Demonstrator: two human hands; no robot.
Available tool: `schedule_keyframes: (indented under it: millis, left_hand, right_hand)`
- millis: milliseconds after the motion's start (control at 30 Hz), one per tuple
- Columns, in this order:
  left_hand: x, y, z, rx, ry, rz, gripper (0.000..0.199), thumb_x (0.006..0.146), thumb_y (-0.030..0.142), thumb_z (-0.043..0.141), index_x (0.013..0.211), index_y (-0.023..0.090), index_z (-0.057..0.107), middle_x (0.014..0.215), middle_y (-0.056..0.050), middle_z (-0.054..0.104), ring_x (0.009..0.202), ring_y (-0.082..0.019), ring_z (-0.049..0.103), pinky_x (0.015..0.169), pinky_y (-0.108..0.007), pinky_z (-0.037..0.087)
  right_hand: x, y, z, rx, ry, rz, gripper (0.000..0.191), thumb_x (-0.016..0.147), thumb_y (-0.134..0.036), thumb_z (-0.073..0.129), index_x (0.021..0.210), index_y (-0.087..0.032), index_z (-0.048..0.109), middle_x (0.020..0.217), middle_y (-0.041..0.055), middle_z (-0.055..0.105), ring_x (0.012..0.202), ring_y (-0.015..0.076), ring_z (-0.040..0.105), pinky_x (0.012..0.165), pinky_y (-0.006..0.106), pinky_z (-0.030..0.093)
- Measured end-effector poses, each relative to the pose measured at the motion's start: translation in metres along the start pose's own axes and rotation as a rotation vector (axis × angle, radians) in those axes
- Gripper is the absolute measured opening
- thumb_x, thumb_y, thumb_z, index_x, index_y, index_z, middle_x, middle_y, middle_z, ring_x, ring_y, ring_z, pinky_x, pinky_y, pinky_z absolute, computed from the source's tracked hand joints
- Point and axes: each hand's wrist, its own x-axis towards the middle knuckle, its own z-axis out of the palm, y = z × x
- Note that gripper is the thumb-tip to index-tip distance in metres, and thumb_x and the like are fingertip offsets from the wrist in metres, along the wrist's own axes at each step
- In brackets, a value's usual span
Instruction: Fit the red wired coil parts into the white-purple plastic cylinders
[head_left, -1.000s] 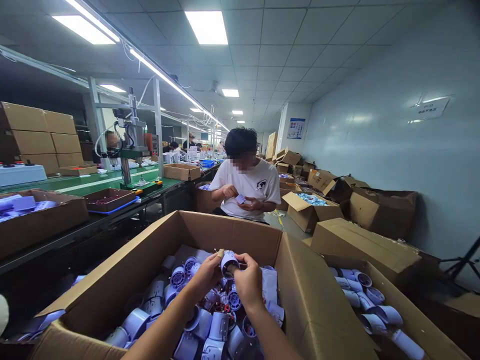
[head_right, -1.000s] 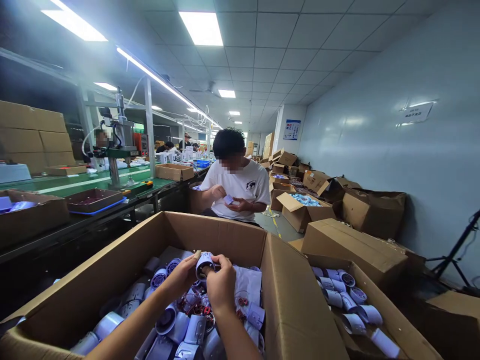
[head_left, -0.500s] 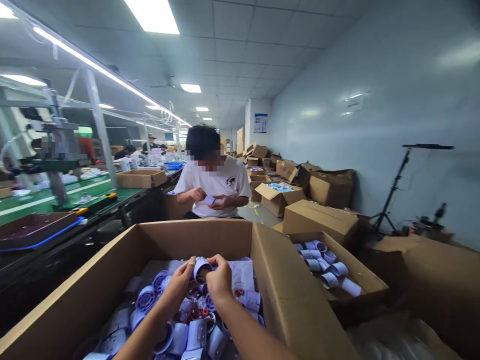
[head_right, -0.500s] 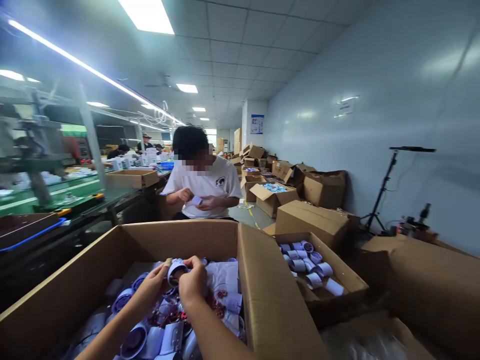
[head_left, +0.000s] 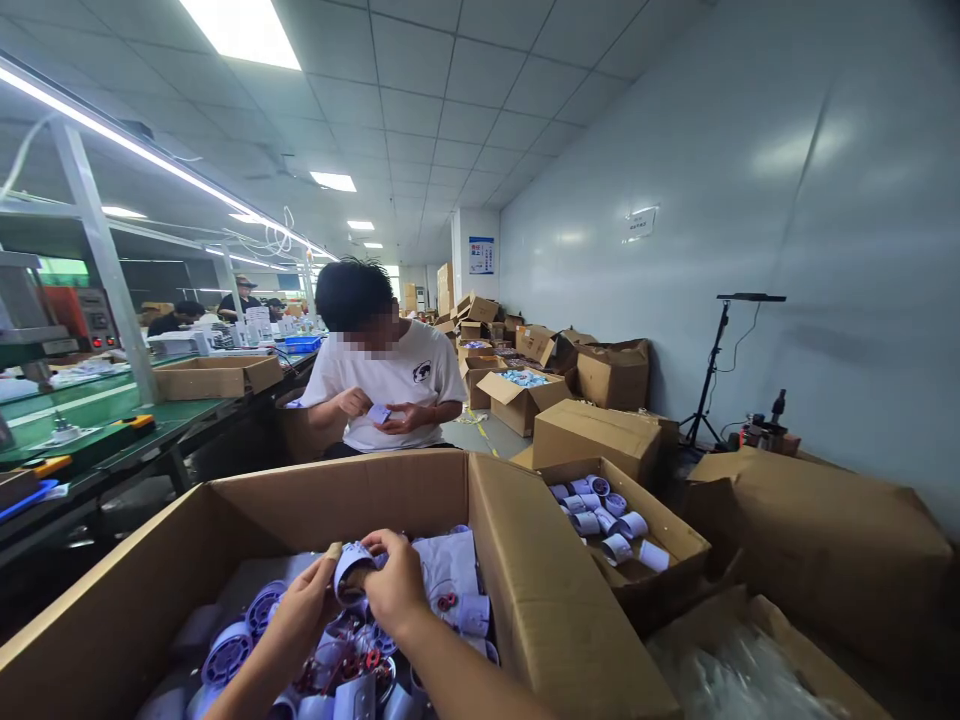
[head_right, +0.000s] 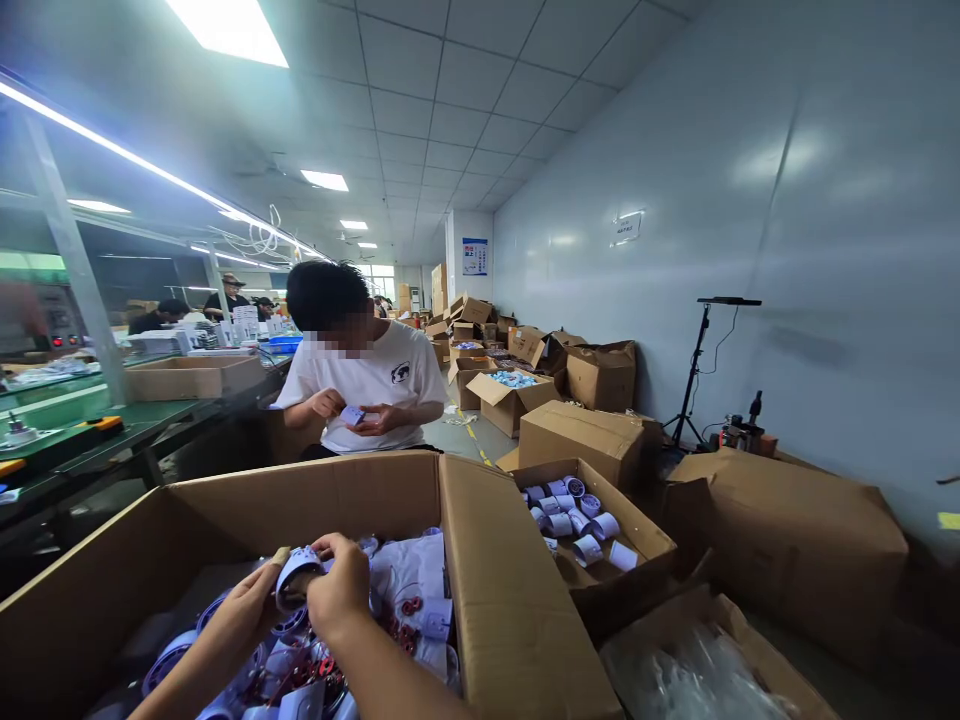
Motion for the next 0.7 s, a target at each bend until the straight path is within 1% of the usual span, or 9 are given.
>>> schedule_keyframes:
  millis: [100, 200, 300, 433, 500, 567, 633, 700]
  left_hand:
    - [0.002, -0.001, 0.001, -0.035, 0.015, -0.027, 0.025, 0.057, 0.033, 0.078, 0.066, 0.017, 0.061, 0.056, 0.003, 0.061, 0.049, -0.01, 0.053, 0.048, -0.017, 0.042]
    - [0.0, 0.0, 0.004, -0.079, 0.015, -0.042, 0.022, 0.06, 0.03, 0.077, 0.066, 0.016, 0.062, 0.057, 0.001, 0.063, 0.051, -0.011, 0.056, 0.05, -0.018, 0.045]
    - [-0.006, 0.002, 0.007, -0.088, -0.01, -0.026, 0.025, 0.06, 0.034, 0.077, 0.068, 0.015, 0.063, 0.058, 0.001, 0.064, 0.053, -0.013, 0.059, 0.051, -0.02, 0.047]
    - [-0.013, 0.002, 0.005, -0.067, -0.013, 0.027, 0.033, 0.055, 0.04, 0.079, 0.07, 0.016, 0.064, 0.059, 0.0, 0.065, 0.057, -0.015, 0.06, 0.05, -0.02, 0.046]
    - [-0.012, 0.0, 0.002, -0.062, -0.013, 0.009, 0.034, 0.053, 0.041, 0.08, 0.071, 0.016, 0.064, 0.06, 0.0, 0.065, 0.057, -0.015, 0.06, 0.05, -0.02, 0.046]
    - [-0.007, -0.005, -0.001, -0.04, -0.022, -0.011, 0.034, 0.055, 0.041, 0.079, 0.073, 0.016, 0.064, 0.059, 0.0, 0.064, 0.053, -0.014, 0.058, 0.049, -0.02, 0.045]
    - [-0.001, -0.01, -0.005, -0.001, -0.033, 0.007, 0.036, 0.057, 0.045, 0.078, 0.074, 0.016, 0.064, 0.059, -0.001, 0.064, 0.05, -0.013, 0.057, 0.048, -0.021, 0.045]
    - [0.004, -0.015, -0.01, 0.04, -0.038, 0.054, 0.04, 0.057, 0.05, 0.076, 0.075, 0.016, 0.065, 0.062, -0.003, 0.064, 0.052, -0.015, 0.058, 0.048, -0.023, 0.046]
  right_hand:
    - [0.001, 0.005, -0.001, 0.07, -0.056, 0.028, 0.042, 0.06, -0.001, 0.058, 0.097, -0.017, 0.071, 0.1, 0.0084, 0.072, 0.095, 0.0206, 0.066, 0.086, 0.028, 0.048]
    - [-0.001, 0.006, -0.002, 0.082, -0.074, 0.024, 0.039, 0.062, -0.005, 0.059, 0.098, -0.016, 0.071, 0.103, 0.01, 0.071, 0.098, 0.0223, 0.066, 0.089, 0.031, 0.048]
    - [-0.006, 0.004, 0.0, 0.047, -0.039, -0.022, 0.038, 0.064, -0.007, 0.059, 0.099, -0.017, 0.071, 0.102, 0.0092, 0.072, 0.097, 0.0227, 0.065, 0.089, 0.031, 0.048]
    - [-0.011, 0.006, 0.006, 0.012, 0.003, -0.083, 0.044, 0.068, -0.002, 0.049, 0.101, -0.02, 0.07, 0.101, 0.0061, 0.072, 0.098, 0.0203, 0.065, 0.09, 0.031, 0.048]
    - [-0.01, 0.009, 0.008, 0.011, 0.005, -0.074, 0.043, 0.067, -0.001, 0.05, 0.098, -0.021, 0.071, 0.099, 0.0056, 0.073, 0.096, 0.0204, 0.066, 0.088, 0.03, 0.048]
    - [-0.007, 0.012, 0.009, 0.018, 0.007, -0.035, 0.037, 0.064, -0.002, 0.055, 0.092, -0.02, 0.073, 0.095, 0.0056, 0.073, 0.093, 0.021, 0.066, 0.084, 0.03, 0.049]
    - [-0.004, 0.013, 0.008, 0.031, 0.007, -0.008, 0.033, 0.062, -0.004, 0.06, 0.088, -0.021, 0.073, 0.091, 0.005, 0.074, 0.09, 0.0216, 0.067, 0.082, 0.03, 0.05]
    - [-0.004, 0.013, 0.007, 0.037, 0.002, -0.016, 0.033, 0.062, -0.006, 0.062, 0.088, -0.022, 0.073, 0.091, 0.0042, 0.074, 0.09, 0.022, 0.067, 0.083, 0.03, 0.05]
